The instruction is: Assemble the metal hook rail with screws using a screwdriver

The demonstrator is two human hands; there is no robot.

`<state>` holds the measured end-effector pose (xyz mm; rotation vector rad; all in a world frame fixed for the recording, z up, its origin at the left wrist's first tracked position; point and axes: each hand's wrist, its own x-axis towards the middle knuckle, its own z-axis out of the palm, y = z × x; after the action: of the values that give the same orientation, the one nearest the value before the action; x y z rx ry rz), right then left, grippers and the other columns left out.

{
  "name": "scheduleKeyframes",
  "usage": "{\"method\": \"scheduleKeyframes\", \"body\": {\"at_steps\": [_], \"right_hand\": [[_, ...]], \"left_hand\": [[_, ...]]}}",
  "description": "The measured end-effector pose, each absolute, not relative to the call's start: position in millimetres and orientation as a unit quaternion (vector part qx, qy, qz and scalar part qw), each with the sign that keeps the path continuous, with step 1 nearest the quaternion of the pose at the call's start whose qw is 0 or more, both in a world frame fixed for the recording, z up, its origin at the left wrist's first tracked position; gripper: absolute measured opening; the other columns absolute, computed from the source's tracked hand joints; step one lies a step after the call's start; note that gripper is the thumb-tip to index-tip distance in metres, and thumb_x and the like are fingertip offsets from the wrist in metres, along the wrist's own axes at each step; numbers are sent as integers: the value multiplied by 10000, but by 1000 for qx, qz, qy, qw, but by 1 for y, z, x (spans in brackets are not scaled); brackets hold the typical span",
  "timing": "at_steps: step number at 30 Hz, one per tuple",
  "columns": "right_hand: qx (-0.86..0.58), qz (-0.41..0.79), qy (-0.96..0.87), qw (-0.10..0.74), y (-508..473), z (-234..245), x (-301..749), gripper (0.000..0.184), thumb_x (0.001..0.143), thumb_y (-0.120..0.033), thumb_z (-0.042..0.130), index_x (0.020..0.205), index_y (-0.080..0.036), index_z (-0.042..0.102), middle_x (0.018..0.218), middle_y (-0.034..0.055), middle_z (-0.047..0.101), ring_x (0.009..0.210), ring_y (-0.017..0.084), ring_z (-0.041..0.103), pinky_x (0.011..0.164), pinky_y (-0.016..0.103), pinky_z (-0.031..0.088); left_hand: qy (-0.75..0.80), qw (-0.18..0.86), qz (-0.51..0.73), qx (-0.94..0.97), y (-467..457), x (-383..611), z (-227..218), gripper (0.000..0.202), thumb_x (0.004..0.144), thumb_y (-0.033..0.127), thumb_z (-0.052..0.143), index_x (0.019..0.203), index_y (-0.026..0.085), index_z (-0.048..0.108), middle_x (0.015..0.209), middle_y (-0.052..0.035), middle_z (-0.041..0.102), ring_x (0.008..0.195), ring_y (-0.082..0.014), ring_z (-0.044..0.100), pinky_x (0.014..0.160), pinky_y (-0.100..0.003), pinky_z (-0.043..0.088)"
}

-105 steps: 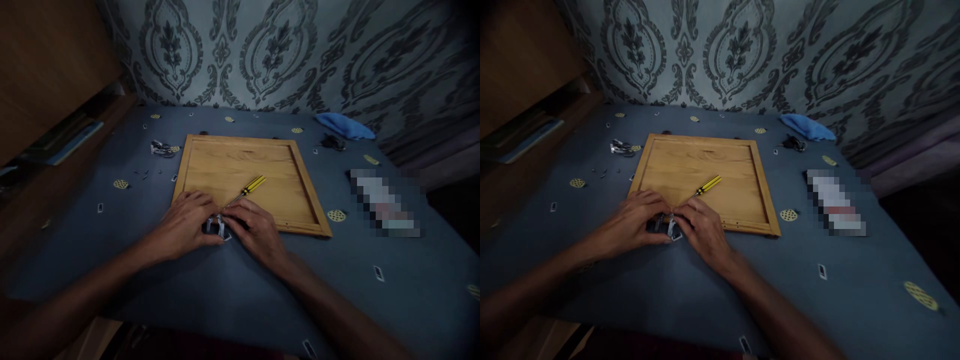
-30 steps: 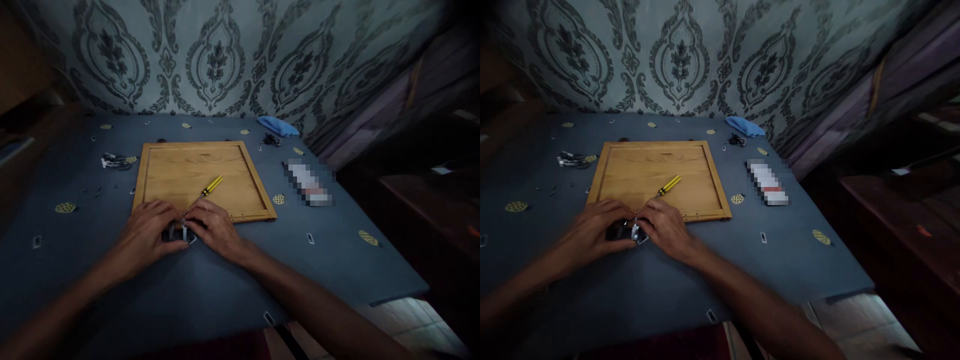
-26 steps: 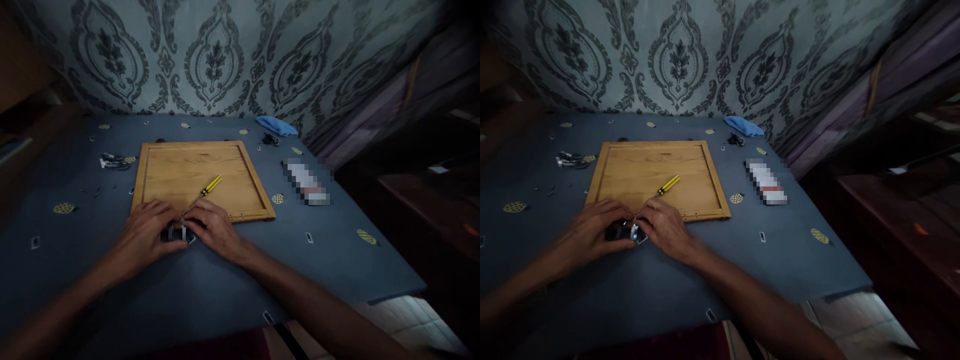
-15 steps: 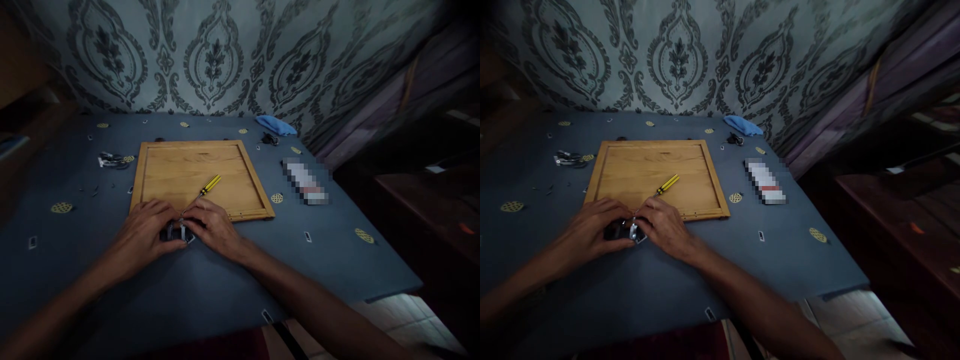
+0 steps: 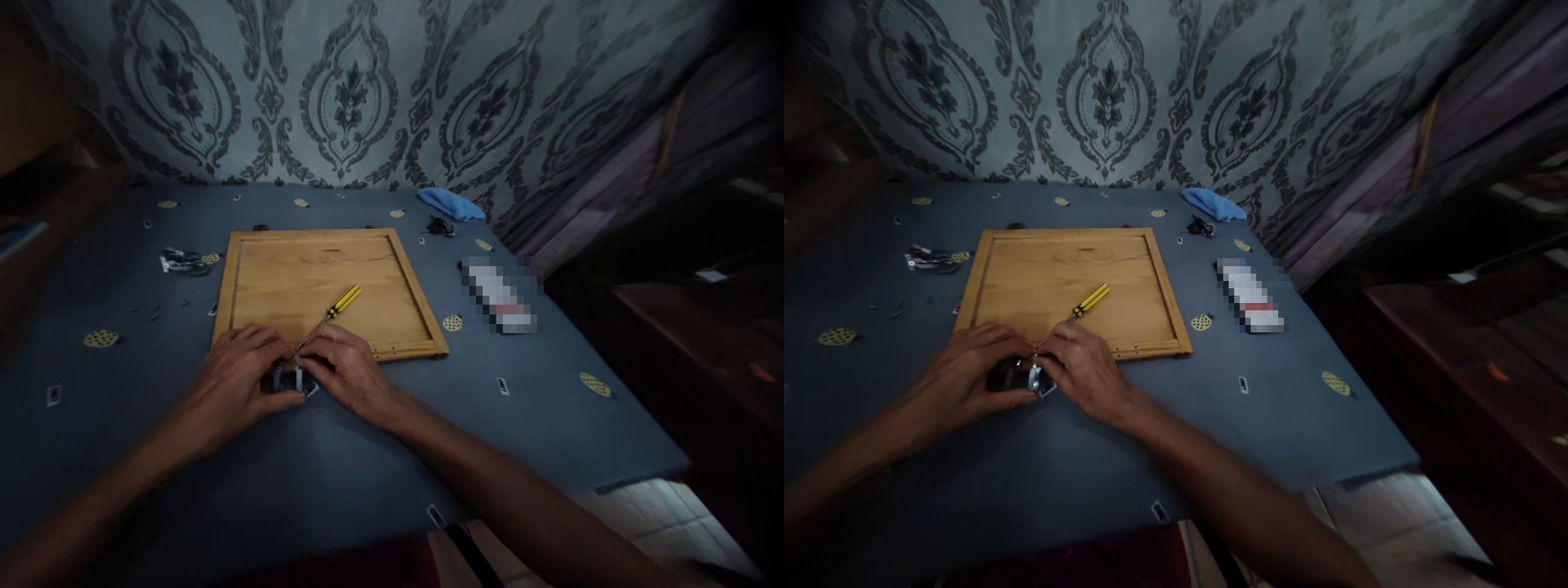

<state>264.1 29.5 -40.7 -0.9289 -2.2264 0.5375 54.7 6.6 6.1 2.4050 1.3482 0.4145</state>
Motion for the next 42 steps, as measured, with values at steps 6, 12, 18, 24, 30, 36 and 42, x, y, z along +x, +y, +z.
{"method": "scheduleKeyframes", "body": {"at_steps": [6,12,18,24,30,36,42], "right_hand": [[-332,221,-856,328,32,-43,269,118,976,-263,723,1052,-181,760,1008,74,732,980,206,711,873,317,581],[-330,218,-860,323,33,-43,268,112,1002,-229,676,1042,-175,766,1010,78,737,985,201,710,889,320,582],[-341,205,-856,331,31,-43,265,103,1002,-241,682,1007,-182,767,960,64,728,942,197,704,846,306,570],[-333,204,-856,339,31,-44,266,117,999,-235,687,1023,-155,769,981,79,735,956,205,708,865,310,571],[-320,204,-862,337,33,-45,269,137,976,-221,713,1092,-167,760,1025,81,726,996,211,703,882,315,578],[-330,205,-859,334,32,-46,266,117,1012,-231,666,1032,-169,763,970,72,721,943,197,697,851,303,571],[-338,209,-855,333,31,-46,265,125,1014,-247,665,1023,-170,763,968,77,721,948,205,691,856,315,560]], "left_hand": [[482,184,140,845,8,54,7,308,848,467,825,1031,234,741,1014,-42,732,996,-286,671,869,-429,471],[479,183,144,847,8,54,5,322,865,497,804,1038,233,739,1031,-47,734,1017,-290,667,884,-431,471],[478,185,137,848,8,54,7,328,856,514,808,1019,238,736,1041,-47,737,1020,-289,670,879,-423,474],[483,178,136,846,8,55,6,306,840,457,835,1027,236,737,1027,-42,732,1019,-296,671,874,-426,468],[478,173,145,849,8,53,3,321,856,465,821,1071,243,736,1050,-41,738,1020,-283,675,882,-418,466],[483,178,141,845,8,54,3,309,831,446,850,1029,240,735,1017,-33,730,1008,-285,670,878,-418,464],[483,176,136,847,8,54,3,325,845,490,827,1025,235,737,1007,-31,724,1003,-284,666,873,-414,464]]}}
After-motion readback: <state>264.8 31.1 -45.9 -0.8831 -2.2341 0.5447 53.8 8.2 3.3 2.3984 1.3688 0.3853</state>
